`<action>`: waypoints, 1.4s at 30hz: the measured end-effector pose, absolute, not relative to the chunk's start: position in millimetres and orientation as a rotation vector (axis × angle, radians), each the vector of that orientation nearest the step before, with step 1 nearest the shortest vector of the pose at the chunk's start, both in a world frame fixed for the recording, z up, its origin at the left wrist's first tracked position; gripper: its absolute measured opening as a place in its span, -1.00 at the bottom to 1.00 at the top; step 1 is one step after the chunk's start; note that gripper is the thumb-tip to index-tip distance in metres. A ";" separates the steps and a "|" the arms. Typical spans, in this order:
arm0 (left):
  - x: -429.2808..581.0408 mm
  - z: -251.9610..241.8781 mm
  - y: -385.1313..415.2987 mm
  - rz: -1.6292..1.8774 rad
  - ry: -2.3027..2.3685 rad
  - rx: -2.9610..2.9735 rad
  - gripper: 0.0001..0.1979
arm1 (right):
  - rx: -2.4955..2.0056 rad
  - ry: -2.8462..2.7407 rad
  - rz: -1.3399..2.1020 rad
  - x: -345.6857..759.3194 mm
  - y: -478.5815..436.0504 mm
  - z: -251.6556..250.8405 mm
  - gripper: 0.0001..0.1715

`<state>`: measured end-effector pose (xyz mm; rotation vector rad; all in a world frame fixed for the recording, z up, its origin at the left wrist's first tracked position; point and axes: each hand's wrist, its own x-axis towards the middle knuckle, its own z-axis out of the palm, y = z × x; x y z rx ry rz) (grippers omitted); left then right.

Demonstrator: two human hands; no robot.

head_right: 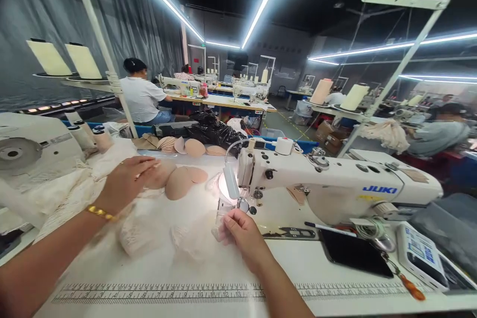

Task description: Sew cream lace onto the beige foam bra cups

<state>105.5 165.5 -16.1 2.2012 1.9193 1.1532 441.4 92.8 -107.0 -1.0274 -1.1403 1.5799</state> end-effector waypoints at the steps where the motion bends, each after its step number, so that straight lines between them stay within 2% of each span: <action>1: 112.5 -10.6 155.8 1.221 1.896 2.138 -0.60 | -1.025 -1.130 1.582 441.3 93.6 -105.5 -0.35; 4: 141.1 -6.1 125.6 1.296 1.620 1.811 -0.51 | -1.000 -1.108 1.595 442.6 96.2 -103.0 -0.34; 7: 173.4 -17.0 101.5 1.221 1.300 1.543 -0.50 | -0.958 -1.078 1.624 443.9 98.1 -103.6 -0.29; 11: 197.1 -31.9 86.6 1.058 1.259 1.543 -0.52 | -0.956 -1.054 1.637 442.3 99.6 -100.4 -0.20; 15: 190.5 -38.9 85.2 1.037 1.307 1.531 -0.49 | -1.011 -1.132 1.642 435.6 101.4 -89.7 -0.20; 21: 176.3 -38.6 89.5 0.871 1.263 1.634 -0.46 | -1.064 -1.219 1.494 420.4 95.0 -77.6 -0.39; 24: 180.8 -21.2 93.7 0.819 1.149 1.707 -0.41 | -1.062 -1.419 1.346 418.3 79.5 -65.7 -0.55; 27: 195.2 -1.3 100.0 0.597 0.927 1.859 -0.31 | -1.019 -1.684 1.237 422.8 60.3 -43.9 -0.71; 30: 212.9 5.6 107.2 0.357 0.585 1.925 -0.45 | -0.983 -1.855 1.197 434.2 47.0 -17.4 -0.80; 33: 223.0 -2.9 112.5 0.324 0.477 1.873 -0.58 | -1.003 -1.947 1.108 450.3 43.9 5.7 -0.83; 37: 220.2 -11.1 117.4 0.394 0.625 1.841 -0.55 | -1.067 -2.026 0.709 463.0 48.6 24.1 -0.90; 42: 201.2 -0.4 125.8 1.042 0.923 2.539 -0.79 | -0.878 -1.976 -0.158 446.8 57.9 12.1 -0.82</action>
